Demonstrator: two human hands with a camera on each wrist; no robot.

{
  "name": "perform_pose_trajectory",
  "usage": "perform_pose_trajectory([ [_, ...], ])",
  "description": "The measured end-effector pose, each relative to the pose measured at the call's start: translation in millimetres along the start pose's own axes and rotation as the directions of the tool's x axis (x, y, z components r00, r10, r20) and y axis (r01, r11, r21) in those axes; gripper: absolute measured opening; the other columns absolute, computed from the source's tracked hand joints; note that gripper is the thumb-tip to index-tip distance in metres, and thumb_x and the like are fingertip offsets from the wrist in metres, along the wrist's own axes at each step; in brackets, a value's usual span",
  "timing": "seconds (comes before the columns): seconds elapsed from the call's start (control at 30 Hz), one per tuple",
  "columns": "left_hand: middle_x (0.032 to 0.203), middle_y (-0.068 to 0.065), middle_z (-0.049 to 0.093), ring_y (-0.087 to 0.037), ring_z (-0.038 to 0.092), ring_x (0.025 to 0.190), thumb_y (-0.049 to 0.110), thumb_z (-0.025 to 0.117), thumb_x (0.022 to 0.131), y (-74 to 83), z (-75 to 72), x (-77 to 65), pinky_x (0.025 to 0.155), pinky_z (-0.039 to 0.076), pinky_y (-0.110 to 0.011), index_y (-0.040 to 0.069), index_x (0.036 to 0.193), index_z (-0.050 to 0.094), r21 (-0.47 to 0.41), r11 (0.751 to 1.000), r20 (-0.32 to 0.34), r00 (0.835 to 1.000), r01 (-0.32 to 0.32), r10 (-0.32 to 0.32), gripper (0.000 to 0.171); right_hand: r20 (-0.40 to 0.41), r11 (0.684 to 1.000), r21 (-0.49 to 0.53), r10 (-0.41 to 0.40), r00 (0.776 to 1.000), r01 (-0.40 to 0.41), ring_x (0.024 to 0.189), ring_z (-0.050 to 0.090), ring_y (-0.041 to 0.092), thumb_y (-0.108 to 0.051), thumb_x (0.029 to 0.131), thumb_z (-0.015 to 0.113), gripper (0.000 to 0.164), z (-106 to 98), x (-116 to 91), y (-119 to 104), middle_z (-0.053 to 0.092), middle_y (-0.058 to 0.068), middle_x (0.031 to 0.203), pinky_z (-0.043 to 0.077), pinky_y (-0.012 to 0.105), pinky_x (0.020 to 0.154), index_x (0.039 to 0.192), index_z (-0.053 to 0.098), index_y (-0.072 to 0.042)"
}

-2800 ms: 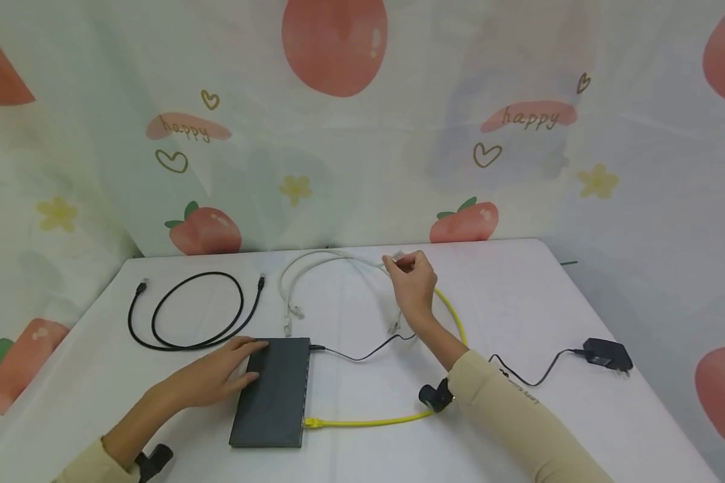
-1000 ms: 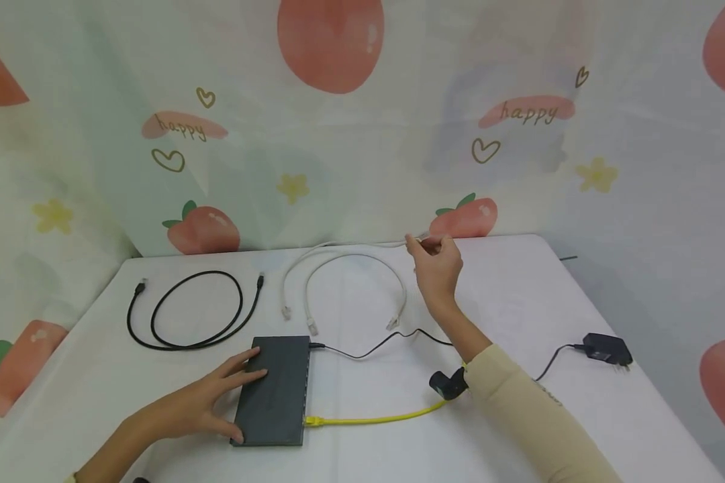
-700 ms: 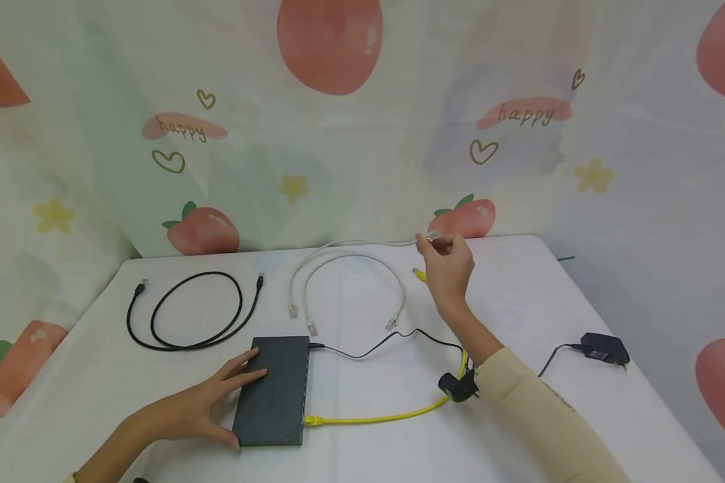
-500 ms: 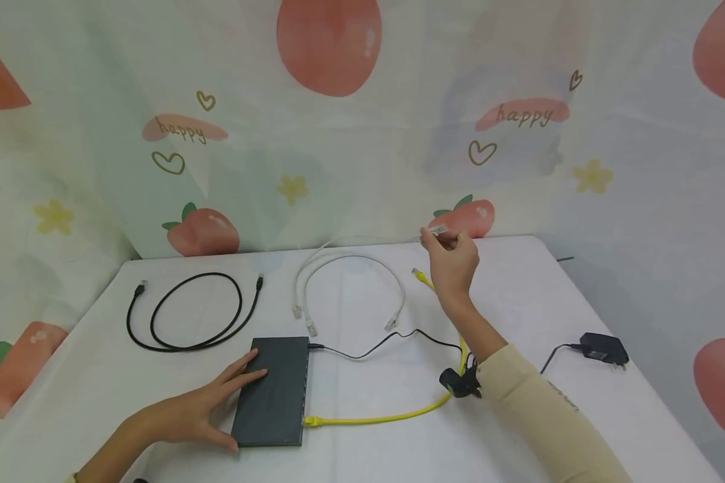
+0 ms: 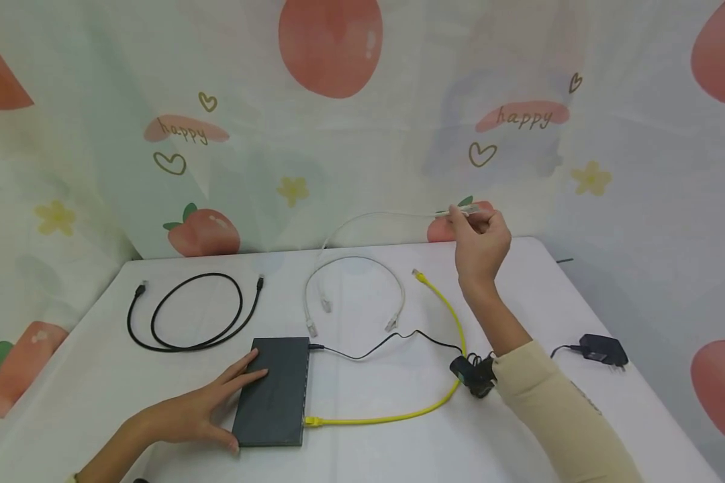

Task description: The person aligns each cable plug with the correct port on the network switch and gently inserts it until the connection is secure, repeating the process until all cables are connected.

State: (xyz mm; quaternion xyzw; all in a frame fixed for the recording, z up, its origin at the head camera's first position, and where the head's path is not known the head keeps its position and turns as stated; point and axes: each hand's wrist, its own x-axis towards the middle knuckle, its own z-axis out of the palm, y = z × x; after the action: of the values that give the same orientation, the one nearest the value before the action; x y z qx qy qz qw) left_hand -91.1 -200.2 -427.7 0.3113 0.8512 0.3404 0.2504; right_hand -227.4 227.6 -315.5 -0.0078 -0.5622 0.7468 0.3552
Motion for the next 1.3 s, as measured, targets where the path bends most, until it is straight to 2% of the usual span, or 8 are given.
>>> perform_pose_trajectory([
  [0.2, 0.157, -0.004, -0.010, -0.032, 0.005, 0.141, 0.048, 0.076, 0.072, -0.4, 0.1, -0.3, 0.102, 0.030, -0.054, 0.024, 0.151, 0.021, 0.014, 1.000, -0.004, 1.000, 0.008, -0.008, 0.099, 0.030, 0.986, -0.104, -0.131, 0.991, 0.134, 0.082, 0.066, 0.023, -0.006, 0.079, 0.075, 0.022, -9, 0, -13, 0.065, 0.017, 0.093, 0.053, 0.026, 0.076, 0.088, 0.056, 0.002],
  [0.37, 0.157, -0.005, -0.010, -0.032, 0.004, 0.141, 0.049, 0.076, 0.072, -1.1, 0.1, -0.2, 0.102, 0.030, -0.054, 0.024, 0.151, 0.020, 0.013, 1.000, 0.002, 1.000, 0.011, -0.011, 0.100, 0.094, 0.905, -0.328, -0.253, 0.963, 0.270, 0.094, 0.063, 0.016, -0.007, 0.084, 0.070, 0.018, -20, -4, -17, 0.066, 0.012, 0.100, 0.049, 0.024, 0.084, 0.098, 0.062, 0.002],
  [0.7, 0.156, -0.004, -0.011, -0.031, 0.003, 0.141, 0.048, 0.076, 0.072, -0.8, -0.3, 0.8, 0.102, 0.028, -0.056, 0.025, 0.151, 0.020, 0.003, 1.000, 0.004, 1.000, 0.026, -0.026, 0.100, 0.383, 0.796, -0.277, -0.421, 0.822, 0.537, 0.097, 0.063, 0.016, 0.012, 0.089, 0.055, 0.019, -25, -23, -42, 0.067, 0.014, 0.101, 0.047, 0.024, 0.087, 0.105, 0.064, 0.012],
  [0.83, 0.156, -0.002, -0.011, -0.029, 0.002, 0.141, 0.049, 0.076, 0.071, -1.9, -0.3, 0.8, 0.103, 0.028, -0.055, 0.025, 0.151, 0.019, 0.004, 0.999, 0.007, 0.999, 0.035, -0.035, 0.101, 0.552, 0.727, -0.274, -0.417, 0.722, 0.630, 0.089, 0.058, 0.009, 0.018, 0.086, 0.055, 0.021, -32, -21, -33, 0.063, 0.019, 0.098, 0.045, 0.016, 0.081, 0.105, 0.063, 0.013],
  [0.97, 0.156, -0.002, -0.012, -0.030, 0.002, 0.141, 0.048, 0.077, 0.071, -2.1, -0.2, 0.8, 0.103, 0.028, -0.055, 0.026, 0.151, 0.019, -0.002, 0.999, 0.008, 0.999, 0.041, -0.041, 0.101, 0.716, 0.622, -0.219, -0.421, 0.557, 0.752, 0.083, 0.049, 0.006, 0.005, 0.090, 0.057, 0.015, -36, -20, -19, 0.061, 0.019, 0.096, 0.038, 0.011, 0.073, 0.102, 0.064, 0.010],
  [1.13, 0.156, -0.003, -0.012, -0.031, 0.002, 0.141, 0.049, 0.077, 0.071, -1.9, 0.1, 0.8, 0.102, 0.028, -0.056, 0.025, 0.151, 0.020, 0.001, 0.999, 0.006, 0.999, 0.044, -0.044, 0.101, 0.835, 0.551, -0.081, -0.418, 0.358, 0.831, 0.093, 0.057, 0.013, -0.027, 0.097, 0.050, 0.035, -30, -26, -15, 0.063, 0.013, 0.100, 0.041, 0.011, 0.083, 0.102, 0.067, 0.004],
  [1.2, 0.157, -0.003, -0.011, -0.030, 0.003, 0.141, 0.049, 0.076, 0.071, -1.4, -0.1, 0.7, 0.102, 0.028, -0.055, 0.025, 0.151, 0.019, 0.009, 0.999, 0.002, 0.999, 0.043, -0.043, 0.101, 0.844, 0.516, -0.051, -0.436, 0.313, 0.855, 0.092, 0.058, 0.016, -0.027, 0.099, 0.049, 0.036, -28, -24, -16, 0.064, 0.013, 0.099, 0.041, 0.013, 0.087, 0.101, 0.066, 0.004],
  [1.3, 0.157, -0.002, -0.010, -0.030, 0.003, 0.141, 0.049, 0.076, 0.071, -0.3, -0.4, 0.6, 0.102, 0.029, -0.055, 0.025, 0.151, 0.020, 0.010, 0.999, -0.005, 0.999, 0.036, -0.036, 0.101, 0.819, 0.444, -0.072, -0.486, 0.307, 0.893, 0.086, 0.058, 0.020, -0.026, 0.100, 0.047, 0.037, -30, -11, -18, 0.063, 0.015, 0.096, 0.040, 0.011, 0.087, 0.099, 0.065, 0.006],
])
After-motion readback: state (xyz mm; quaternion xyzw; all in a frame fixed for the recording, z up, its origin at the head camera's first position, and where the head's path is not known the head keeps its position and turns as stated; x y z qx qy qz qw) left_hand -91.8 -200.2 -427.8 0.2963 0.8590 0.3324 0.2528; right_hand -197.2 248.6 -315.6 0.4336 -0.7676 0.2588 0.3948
